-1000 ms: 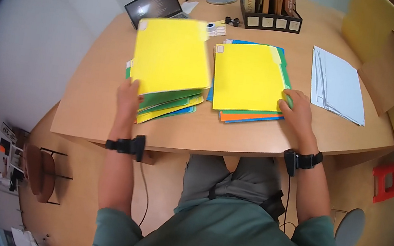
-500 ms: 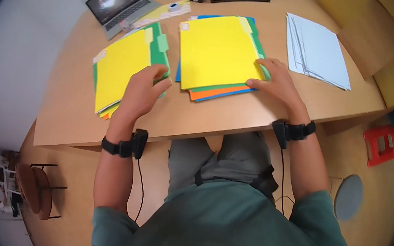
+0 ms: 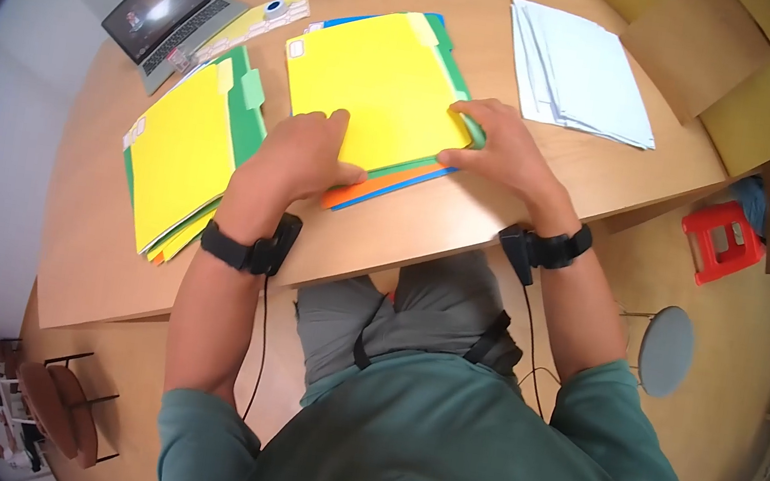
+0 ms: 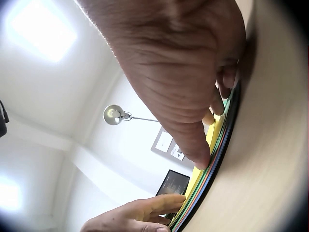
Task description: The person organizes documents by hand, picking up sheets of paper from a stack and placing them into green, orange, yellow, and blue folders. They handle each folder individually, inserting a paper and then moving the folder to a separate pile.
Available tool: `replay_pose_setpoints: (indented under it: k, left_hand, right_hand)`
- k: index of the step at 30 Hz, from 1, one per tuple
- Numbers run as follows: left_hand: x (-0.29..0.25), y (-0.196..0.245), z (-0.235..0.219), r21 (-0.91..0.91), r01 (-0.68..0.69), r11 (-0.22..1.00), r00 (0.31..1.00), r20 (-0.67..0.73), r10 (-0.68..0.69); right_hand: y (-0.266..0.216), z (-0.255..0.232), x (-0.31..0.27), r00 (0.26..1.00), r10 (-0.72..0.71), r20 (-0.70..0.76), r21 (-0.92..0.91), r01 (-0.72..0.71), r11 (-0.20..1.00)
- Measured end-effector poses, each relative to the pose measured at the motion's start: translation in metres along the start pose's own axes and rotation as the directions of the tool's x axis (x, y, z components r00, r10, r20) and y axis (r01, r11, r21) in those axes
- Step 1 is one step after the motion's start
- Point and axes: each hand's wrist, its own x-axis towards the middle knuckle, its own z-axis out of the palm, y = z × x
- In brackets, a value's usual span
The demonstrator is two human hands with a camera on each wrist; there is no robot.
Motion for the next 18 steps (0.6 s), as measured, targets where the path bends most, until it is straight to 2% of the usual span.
replay_pose_setpoints:
  k: [3, 5, 8, 12, 15, 18]
  left_hand:
    - [0.003, -0.001, 0.003, 0.043, -0.053, 0.998, 0.996, -0.071, 0.055]
    - [0.002, 0.001, -0.002, 0.037, -0.045, 0.998, 0.998, -0.037, 0.046]
    - [0.007, -0.006, -0.003, 0.041, -0.042, 0.998, 0.997, -0.068, 0.045]
    - [0.003, 0.012, -0.01, 0.01, -0.016, 1.0, 0.998, -0.065, 0.016]
    - [0.007, 0.015, -0.011, 0.086, -0.035, 0.996, 0.997, -0.071, 0.041]
    - [0.01, 0.008, -0.006, 0.075, -0.066, 0.995, 0.989, -0.124, 0.075]
  right_hand:
    - [-0.001, 0.003, -0.002, 0.999, -0.015, -0.047, -0.032, 0.014, 0.999]
    - [-0.004, -0.001, -0.002, 0.998, -0.035, -0.051, -0.067, 0.032, 0.997]
    - [-0.014, -0.017, 0.003, 0.999, 0.024, 0.026, 0.034, -0.025, 0.999]
    - [-0.006, -0.023, 0.0, 0.999, -0.002, 0.033, 0.044, 0.0, 0.999]
    - [-0.015, -0.021, 0.002, 0.997, 0.043, 0.063, 0.044, -0.045, 0.998]
    - [-0.017, -0.025, 0.001, 0.993, 0.106, 0.055, 0.084, -0.11, 0.99]
